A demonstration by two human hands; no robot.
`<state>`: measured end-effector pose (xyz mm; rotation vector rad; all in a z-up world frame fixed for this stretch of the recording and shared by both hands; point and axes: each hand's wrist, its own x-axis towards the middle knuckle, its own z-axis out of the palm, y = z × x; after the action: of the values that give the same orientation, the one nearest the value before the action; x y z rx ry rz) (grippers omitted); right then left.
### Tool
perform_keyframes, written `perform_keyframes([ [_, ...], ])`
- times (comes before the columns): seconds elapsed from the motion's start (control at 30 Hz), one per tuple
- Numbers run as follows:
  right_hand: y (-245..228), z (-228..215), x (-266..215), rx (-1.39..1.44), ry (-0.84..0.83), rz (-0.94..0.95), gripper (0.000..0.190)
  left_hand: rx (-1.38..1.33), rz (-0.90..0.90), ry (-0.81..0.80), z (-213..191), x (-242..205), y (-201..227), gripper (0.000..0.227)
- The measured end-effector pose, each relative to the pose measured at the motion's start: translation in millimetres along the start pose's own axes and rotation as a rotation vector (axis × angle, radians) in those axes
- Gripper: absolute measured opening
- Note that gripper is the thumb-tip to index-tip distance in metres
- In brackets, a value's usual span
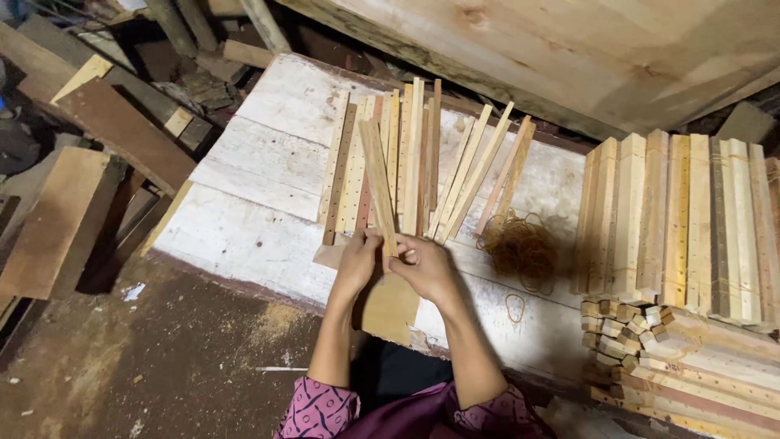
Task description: Bundling wooden slats together by wrapping rubber bands around their ends
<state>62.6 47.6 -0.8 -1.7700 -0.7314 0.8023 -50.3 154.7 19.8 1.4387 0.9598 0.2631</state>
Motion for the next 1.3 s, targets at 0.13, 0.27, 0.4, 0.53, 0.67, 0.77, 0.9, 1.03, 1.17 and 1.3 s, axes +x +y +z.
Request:
perform_keyframes([
  [0.13,-18.2,-0.7,-20.8,-0.234,-0.036,0.0,0.058,-0.092,0.049,0.051,14.8,12.1,-40.1,0.05],
  [0.27,-13.2,-14.8,-45.3,-0.037,-0.158,0.008,0.058,-0.525,0.046,-0.01,24.9,8.3,-62.9,0.06],
  [0.4,2.1,-33.3,-62.2,0.062,-0.068,-0.001,0.035,-0.471,0.133,-0.116,27.4,-32.8,-37.8,0.067],
  [0.53,-22.5,-61.3,-68.3,0.128,0.215,0.023,0.041,0.046,0.262,-0.03,40.5,-62.9,-22.9,0.046],
  [0.67,17.4,-115.9,-58.1,0.311,0.412,-0.025,0.052,0.475,0.57,0.173,48.5,-77.8,-28.2,0.035],
  [0.77,23.6,-136.8,-75.1,0.413,0.557,-0.019,0.072,0.54,0.69,0.275,44.7,-47.1,-75.4,0.043],
  [0.9,36.7,-131.8,-85.2,0.411,0.638,-0.087,0.073,0.672,0.78,0.18,59.2,-51.4,-45.3,0.053],
  [1.03,99.0,-125.2,-85.2,0.486,0.633,-0.14,0.07,0.713,0.925,0.019,108.2,-53.1,-29.3,0.042],
  [1.17,100.4,-126.9,-100.7,0.39,0.524,-0.267,0.043,0.822,1.039,-0.042,140.7,-46.7,-26.6,0.046],
  [1.3,109.7,-140.6,-108.4,0.308,0.457,-0.293,0.053,0.867,1.059,-0.018,150.0,-43.9,-38.1,0.044],
])
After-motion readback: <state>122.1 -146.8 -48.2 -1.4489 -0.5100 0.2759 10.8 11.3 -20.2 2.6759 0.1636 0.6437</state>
